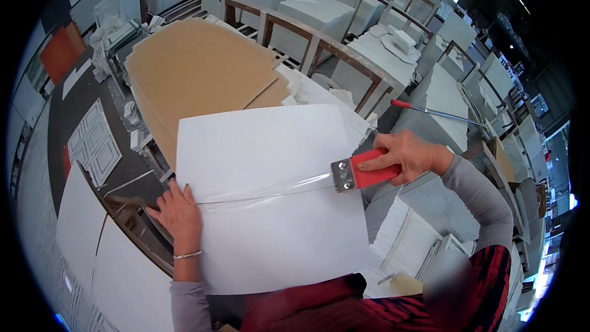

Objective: The person repeatedly tapes white rectangular panels together using a handheld tape dispenser, then places the taped panels into a cardboard box. The cycle of taping and loading is repeated multiple times throughout the clip.

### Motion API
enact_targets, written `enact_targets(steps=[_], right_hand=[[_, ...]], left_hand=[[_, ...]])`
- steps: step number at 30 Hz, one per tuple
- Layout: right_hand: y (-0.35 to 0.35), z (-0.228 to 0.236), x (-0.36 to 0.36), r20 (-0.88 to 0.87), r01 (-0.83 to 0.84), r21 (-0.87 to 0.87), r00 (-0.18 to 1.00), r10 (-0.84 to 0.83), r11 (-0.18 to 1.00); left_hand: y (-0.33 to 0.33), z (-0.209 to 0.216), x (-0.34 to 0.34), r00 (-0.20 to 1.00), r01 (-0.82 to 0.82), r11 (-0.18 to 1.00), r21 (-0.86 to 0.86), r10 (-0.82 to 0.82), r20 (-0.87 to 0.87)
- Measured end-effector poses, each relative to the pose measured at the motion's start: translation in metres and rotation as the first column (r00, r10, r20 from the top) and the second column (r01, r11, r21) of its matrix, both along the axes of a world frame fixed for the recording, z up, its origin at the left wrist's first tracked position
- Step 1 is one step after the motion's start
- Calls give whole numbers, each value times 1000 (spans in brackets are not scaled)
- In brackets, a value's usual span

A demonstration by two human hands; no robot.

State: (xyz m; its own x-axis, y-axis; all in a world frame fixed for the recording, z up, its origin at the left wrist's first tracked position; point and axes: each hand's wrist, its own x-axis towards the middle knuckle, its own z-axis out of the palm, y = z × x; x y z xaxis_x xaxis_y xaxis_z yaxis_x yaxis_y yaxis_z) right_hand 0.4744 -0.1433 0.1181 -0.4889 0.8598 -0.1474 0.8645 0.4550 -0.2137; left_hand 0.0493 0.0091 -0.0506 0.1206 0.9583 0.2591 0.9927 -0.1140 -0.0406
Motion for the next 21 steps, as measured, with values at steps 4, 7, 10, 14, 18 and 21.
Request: enact_targets(steps=[4, 7, 10, 14, 18, 21], right_hand=[[-82, -15, 68, 20, 196, -51, 981, -195, 979], [-105, -39, 82, -18, 245, -53, 969, -246, 968], [-102, -67, 85, -64, 223, -28, 972, -224, 974], [-102, -113, 86, -123, 249, -23, 960, -250, 968], [-107, -164, 83, -276, 301, -6, 916, -291, 954], [-109, -193, 77, -444, 383, -65, 816, -370, 922]], left_hand=[[4, -6, 0, 1000, -10, 1000, 25, 11, -26], [5, -2, 2, 1000, -31, 996, -84, 30, -10], [4, -5, -6, 999, -42, 994, -98, 44, 15], [5, -1, 0, 994, -5, 986, -168, 24, 109], [5, -12, -14, 977, 47, 989, -143, -16, 213], [3, -7, -4, 979, 118, 993, -20, -113, 167]])
